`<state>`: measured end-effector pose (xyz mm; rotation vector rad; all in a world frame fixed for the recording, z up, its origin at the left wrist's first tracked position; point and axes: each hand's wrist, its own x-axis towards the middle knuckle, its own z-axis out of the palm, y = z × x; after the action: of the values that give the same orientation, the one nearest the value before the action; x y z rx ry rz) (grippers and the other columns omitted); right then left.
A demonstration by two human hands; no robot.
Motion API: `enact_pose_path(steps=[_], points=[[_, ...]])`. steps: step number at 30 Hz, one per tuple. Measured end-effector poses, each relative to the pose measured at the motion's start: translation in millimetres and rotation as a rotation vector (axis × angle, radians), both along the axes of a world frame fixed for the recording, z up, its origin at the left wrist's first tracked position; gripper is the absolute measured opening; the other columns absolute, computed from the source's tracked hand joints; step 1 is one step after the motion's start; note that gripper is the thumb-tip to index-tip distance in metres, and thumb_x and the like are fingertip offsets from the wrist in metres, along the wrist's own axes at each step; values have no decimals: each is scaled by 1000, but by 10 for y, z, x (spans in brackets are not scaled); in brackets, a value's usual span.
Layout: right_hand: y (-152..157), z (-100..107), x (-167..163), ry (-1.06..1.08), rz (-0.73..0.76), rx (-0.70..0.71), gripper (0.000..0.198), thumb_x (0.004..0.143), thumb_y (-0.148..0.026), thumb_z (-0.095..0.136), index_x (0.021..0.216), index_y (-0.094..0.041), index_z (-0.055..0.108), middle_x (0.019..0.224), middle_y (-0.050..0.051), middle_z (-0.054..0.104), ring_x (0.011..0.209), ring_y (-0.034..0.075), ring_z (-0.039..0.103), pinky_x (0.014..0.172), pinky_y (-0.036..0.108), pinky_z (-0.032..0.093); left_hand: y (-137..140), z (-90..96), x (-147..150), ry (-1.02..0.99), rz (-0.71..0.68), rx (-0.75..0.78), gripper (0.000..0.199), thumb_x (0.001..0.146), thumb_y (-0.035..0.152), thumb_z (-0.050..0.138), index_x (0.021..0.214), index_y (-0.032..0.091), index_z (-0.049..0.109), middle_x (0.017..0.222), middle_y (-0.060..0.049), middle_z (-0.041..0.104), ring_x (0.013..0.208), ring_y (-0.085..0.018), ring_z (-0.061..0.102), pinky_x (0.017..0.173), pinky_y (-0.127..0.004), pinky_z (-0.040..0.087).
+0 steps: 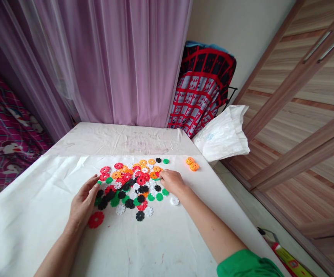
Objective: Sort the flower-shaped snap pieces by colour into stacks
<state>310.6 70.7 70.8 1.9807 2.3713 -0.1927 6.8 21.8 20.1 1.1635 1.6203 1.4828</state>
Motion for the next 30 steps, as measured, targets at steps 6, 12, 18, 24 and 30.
enact_pose_path(steps=[6,12,18,24,30], points=[[-187,75,-54,64,-5,-36,17,83,-21,55,86,-26,71,92,-2,75,89,16,67,69,23,38,13,-11,5,6,4,2,38,81,47,59,108,23,69,139,-8,61,130,-26,55,102,-37,51],[-153,15,-151,63,13,-96,27,78,-30,64,103,-27,72,104,1,75,99,21,67,75,26,42,12,-25,-9,4,3,5,40,80,49,59,107,23,69,140,-8,60,131,-27,53,107,-39,47],[-67,34,-160,88,41,-124,25,81,-22,60,100,-27,76,103,1,76,99,20,68,79,25,45,16,-26,-9,7,6,-1,41,79,51,59,107,23,69,140,-8,60,130,-27,55,107,-40,47],[492,151,48,181,-69,38,30,90,-17,51,102,-26,77,113,2,74,104,16,66,90,22,45,6,-5,11,14,8,-4,44,77,53,60,107,22,68,139,-9,61,130,-27,54,107,-40,48],[1066,95,34,171,-195,63,27,87,-21,57,107,-24,74,101,2,76,89,15,68,74,21,47,-7,0,12,-5,8,-23,45,78,54,60,109,23,68,142,-10,58,130,-28,54,100,-39,53]])
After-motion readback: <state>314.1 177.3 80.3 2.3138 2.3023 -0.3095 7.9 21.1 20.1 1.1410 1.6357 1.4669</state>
